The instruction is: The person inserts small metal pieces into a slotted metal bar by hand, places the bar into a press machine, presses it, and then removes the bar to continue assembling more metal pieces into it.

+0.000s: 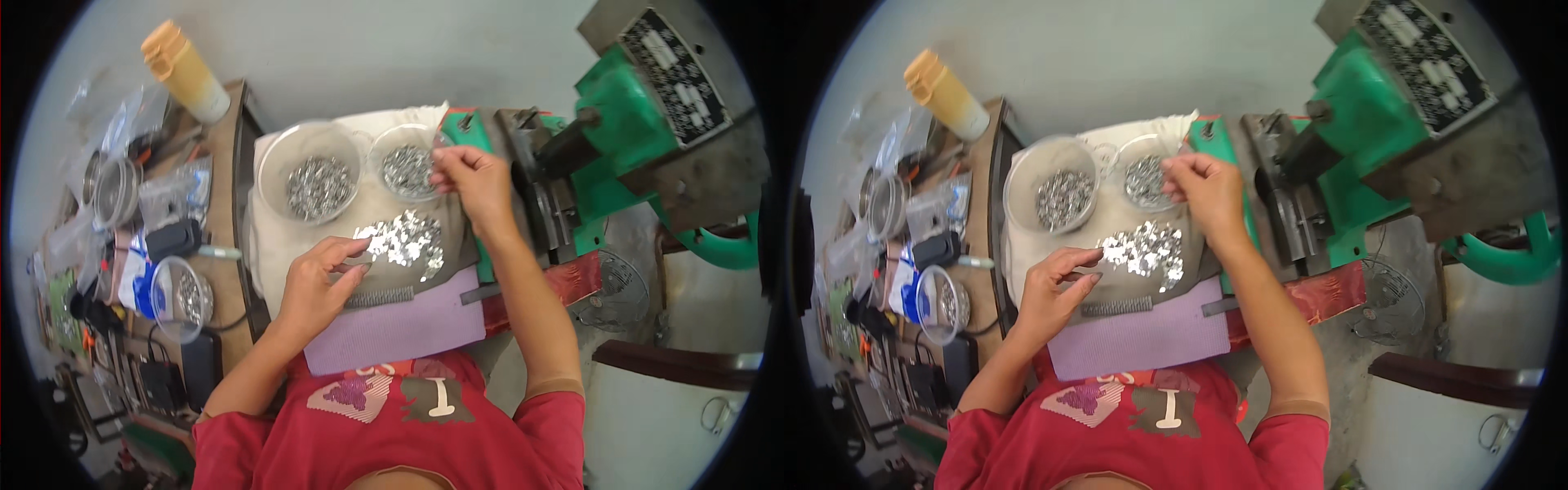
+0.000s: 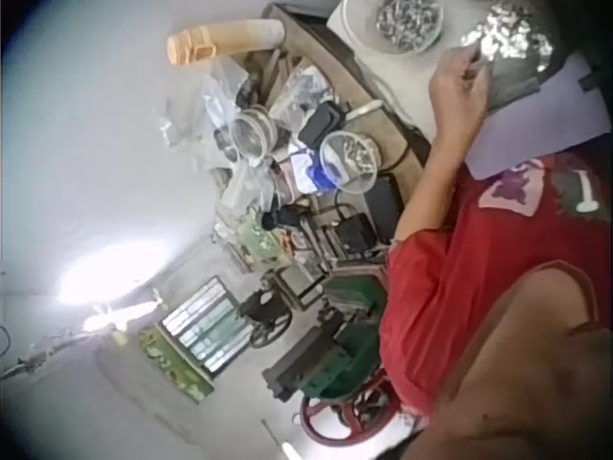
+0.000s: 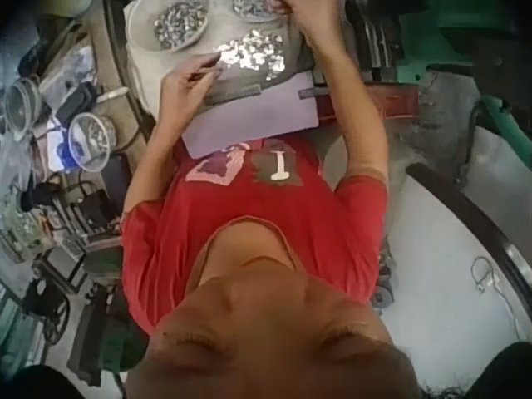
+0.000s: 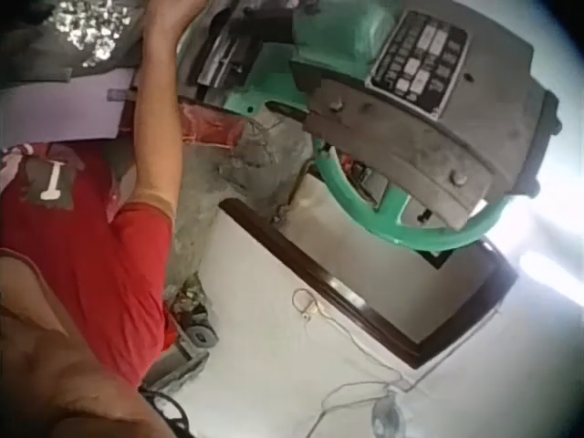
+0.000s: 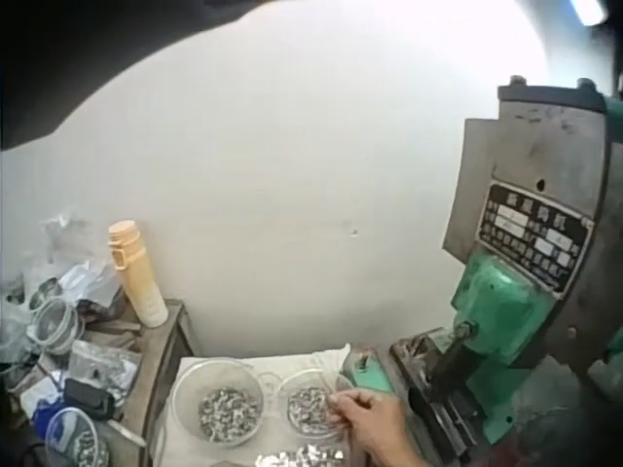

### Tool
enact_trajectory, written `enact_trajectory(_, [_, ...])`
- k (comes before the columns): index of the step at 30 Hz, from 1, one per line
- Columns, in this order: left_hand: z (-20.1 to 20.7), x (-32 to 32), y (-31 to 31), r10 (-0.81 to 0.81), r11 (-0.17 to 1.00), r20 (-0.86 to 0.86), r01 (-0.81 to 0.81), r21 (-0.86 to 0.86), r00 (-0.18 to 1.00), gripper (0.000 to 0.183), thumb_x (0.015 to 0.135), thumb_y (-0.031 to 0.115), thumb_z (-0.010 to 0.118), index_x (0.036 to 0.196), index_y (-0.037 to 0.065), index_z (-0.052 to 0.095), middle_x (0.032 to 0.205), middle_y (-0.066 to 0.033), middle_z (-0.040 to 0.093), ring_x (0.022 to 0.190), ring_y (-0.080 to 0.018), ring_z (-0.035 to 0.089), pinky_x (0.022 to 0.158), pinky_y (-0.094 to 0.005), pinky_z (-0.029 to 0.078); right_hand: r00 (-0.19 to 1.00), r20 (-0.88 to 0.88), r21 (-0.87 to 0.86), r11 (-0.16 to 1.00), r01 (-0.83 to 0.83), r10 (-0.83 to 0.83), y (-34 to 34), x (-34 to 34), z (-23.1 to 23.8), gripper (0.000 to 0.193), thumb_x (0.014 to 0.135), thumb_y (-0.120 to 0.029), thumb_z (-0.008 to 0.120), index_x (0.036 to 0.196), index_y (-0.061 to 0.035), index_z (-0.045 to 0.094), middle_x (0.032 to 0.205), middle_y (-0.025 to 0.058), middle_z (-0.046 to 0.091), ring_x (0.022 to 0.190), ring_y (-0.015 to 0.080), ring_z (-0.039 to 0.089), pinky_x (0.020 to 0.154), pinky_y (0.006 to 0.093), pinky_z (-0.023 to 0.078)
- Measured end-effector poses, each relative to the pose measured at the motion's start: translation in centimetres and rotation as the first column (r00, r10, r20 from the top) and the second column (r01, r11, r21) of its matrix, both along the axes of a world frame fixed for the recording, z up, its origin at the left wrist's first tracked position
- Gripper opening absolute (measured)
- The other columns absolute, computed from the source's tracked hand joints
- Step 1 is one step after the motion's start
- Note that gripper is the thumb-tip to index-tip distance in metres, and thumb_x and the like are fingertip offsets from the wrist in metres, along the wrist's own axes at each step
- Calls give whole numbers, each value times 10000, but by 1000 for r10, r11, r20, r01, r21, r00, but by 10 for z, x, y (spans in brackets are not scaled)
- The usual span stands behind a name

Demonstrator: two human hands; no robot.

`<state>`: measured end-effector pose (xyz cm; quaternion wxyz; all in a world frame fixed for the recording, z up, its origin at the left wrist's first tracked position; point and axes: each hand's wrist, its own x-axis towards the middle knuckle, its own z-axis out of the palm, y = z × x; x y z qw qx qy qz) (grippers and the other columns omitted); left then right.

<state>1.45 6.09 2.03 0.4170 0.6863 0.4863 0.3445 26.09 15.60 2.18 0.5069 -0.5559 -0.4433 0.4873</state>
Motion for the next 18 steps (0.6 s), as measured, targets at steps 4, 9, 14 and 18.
enact_trajectory(4, [-8,-15,-29,25,999,-40,-27,-38,999,361,831,48,749,1186,14,692,1082,-135,693,876,-258,682,763,-328,552,1000,25,-11,1000,-3,4,0,-3,1,185,925,-176,752,957,6,735,819,52,724,686,106,679,619,236,547])
enact_trajectory(9, [-16,-23,-52,11,998,-201,2,64,979,452,799,83,781,1231,39,657,1103,-127,659,1007,-316,625,827,-381,534,997,81,-23,1000,-3,5,-2,-4,-1,149,939,-135,723,1003,-1,732,869,59,734,733,116,695,631,232,540])
enact_trajectory(14, [-22,-19,-59,6,987,-300,43,157,954,485,778,84,779,1239,33,635,1151,-113,603,1047,-321,581,871,-397,508,996,79,11,999,30,-31,-6,-4,0,152,927,-122,733,989,16,734,849,56,731,714,120,697,619,231,533])
enact_trajectory(18, [-29,-20,-59,18,989,-333,32,142,943,423,773,56,758,1181,25,652,1123,-109,587,1037,-312,574,866,-399,506,989,126,-31,997,-75,78,-28,-19,7,129,930,-80,701,955,44,727,806,51,709,715,97,664,646,232,527])
